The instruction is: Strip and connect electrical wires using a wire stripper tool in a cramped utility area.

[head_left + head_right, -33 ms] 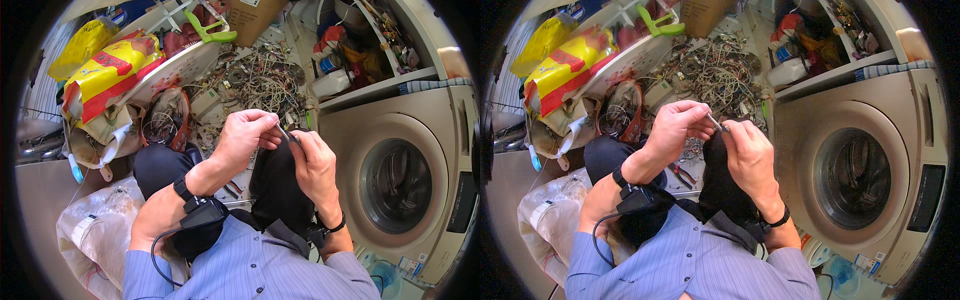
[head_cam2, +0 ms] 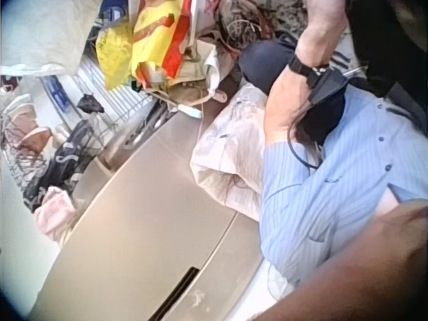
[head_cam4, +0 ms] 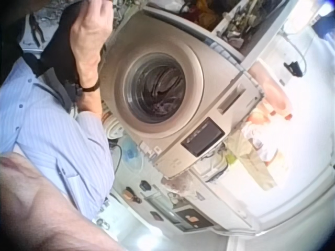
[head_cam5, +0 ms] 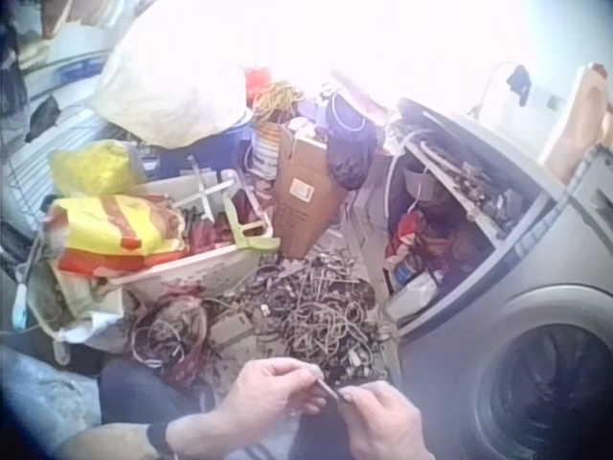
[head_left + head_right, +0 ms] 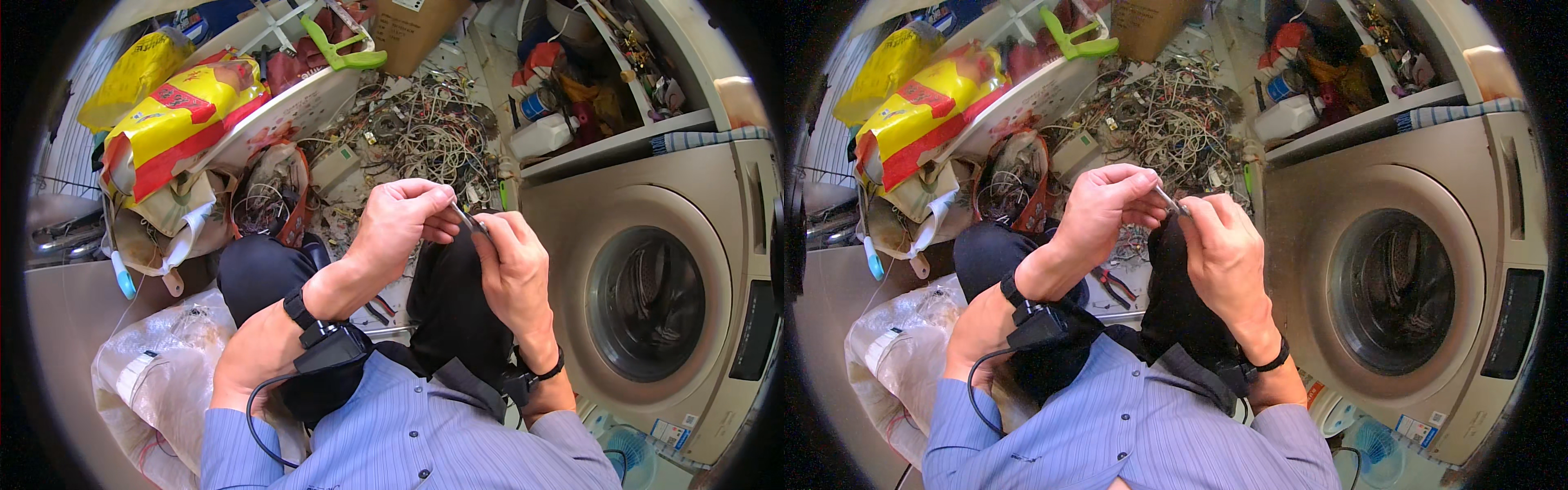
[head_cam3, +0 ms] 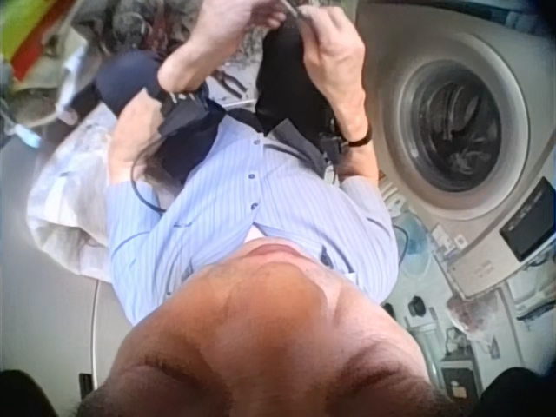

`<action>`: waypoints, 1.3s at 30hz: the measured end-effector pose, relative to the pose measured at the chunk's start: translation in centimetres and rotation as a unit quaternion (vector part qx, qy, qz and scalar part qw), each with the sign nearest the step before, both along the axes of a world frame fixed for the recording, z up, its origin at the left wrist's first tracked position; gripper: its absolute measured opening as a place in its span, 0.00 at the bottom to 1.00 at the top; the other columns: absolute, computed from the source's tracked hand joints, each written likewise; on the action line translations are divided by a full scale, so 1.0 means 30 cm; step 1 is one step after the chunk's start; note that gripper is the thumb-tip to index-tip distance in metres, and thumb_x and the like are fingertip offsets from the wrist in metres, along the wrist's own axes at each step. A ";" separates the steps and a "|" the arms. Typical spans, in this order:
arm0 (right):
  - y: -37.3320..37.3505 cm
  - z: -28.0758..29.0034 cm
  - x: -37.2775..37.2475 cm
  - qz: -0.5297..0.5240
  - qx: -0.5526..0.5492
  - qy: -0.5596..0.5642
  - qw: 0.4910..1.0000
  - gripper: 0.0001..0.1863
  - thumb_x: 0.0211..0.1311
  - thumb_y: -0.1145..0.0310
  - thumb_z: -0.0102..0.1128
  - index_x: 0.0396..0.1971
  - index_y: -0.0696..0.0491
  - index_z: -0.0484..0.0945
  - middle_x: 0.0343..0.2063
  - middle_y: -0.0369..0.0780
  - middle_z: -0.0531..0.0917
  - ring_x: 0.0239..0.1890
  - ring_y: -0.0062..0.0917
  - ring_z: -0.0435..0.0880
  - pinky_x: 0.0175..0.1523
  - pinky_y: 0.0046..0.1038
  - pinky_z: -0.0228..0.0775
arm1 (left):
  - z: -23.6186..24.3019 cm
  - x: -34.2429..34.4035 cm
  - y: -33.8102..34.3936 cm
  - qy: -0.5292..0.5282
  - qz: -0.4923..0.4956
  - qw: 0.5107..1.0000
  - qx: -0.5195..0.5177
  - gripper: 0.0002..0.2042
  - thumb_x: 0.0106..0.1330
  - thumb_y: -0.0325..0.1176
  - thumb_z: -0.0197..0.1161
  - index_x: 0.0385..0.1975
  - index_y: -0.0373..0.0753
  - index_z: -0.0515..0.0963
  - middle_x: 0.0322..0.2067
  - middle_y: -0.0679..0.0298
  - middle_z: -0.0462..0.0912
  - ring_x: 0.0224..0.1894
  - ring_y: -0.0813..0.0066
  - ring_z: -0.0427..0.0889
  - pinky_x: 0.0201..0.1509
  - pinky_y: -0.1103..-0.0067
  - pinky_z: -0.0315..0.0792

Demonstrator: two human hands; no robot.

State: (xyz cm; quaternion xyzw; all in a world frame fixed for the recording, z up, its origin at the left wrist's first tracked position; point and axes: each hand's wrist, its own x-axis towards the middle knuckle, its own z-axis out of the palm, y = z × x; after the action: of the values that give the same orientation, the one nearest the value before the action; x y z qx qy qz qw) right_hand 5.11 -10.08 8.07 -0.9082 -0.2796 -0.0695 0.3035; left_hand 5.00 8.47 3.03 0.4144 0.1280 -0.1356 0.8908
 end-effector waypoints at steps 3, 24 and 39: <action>0.012 0.006 -0.003 -0.005 0.030 -0.024 0.999 0.09 0.60 0.79 0.65 0.39 0.55 0.80 0.30 0.44 0.80 0.32 0.41 0.82 0.38 0.36 0.74 | 0.000 -0.002 -0.003 -0.009 -0.001 1.000 0.001 0.09 0.73 0.35 0.62 0.38 0.35 0.83 0.32 0.58 0.88 0.31 0.72 0.87 0.37 0.78 0.83; -0.016 -0.008 0.011 0.056 0.012 -0.016 0.998 0.10 0.60 0.79 0.64 0.41 0.57 0.79 0.31 0.44 0.82 0.34 0.40 0.82 0.39 0.36 0.75 | -0.001 -0.007 -0.004 -0.044 -0.033 0.998 -0.002 0.10 0.72 0.35 0.64 0.38 0.34 0.84 0.31 0.58 0.88 0.32 0.72 0.87 0.39 0.77 0.83; -0.018 -0.025 -0.003 0.062 -0.044 0.014 0.997 0.06 0.63 0.78 0.62 0.37 0.57 0.75 0.30 0.47 0.80 0.33 0.45 0.82 0.37 0.39 0.75 | 0.013 -0.021 -0.018 -0.100 -0.006 0.983 0.153 0.09 0.72 0.33 0.63 0.39 0.32 0.84 0.30 0.65 0.87 0.31 0.81 0.83 0.39 0.81 0.78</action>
State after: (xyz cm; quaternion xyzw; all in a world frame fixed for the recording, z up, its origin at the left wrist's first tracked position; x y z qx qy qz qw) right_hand 5.01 -10.61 7.33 -0.9024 -0.3341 -0.0254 0.2708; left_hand 4.37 7.92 3.43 0.5579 0.0553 -0.0781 0.8243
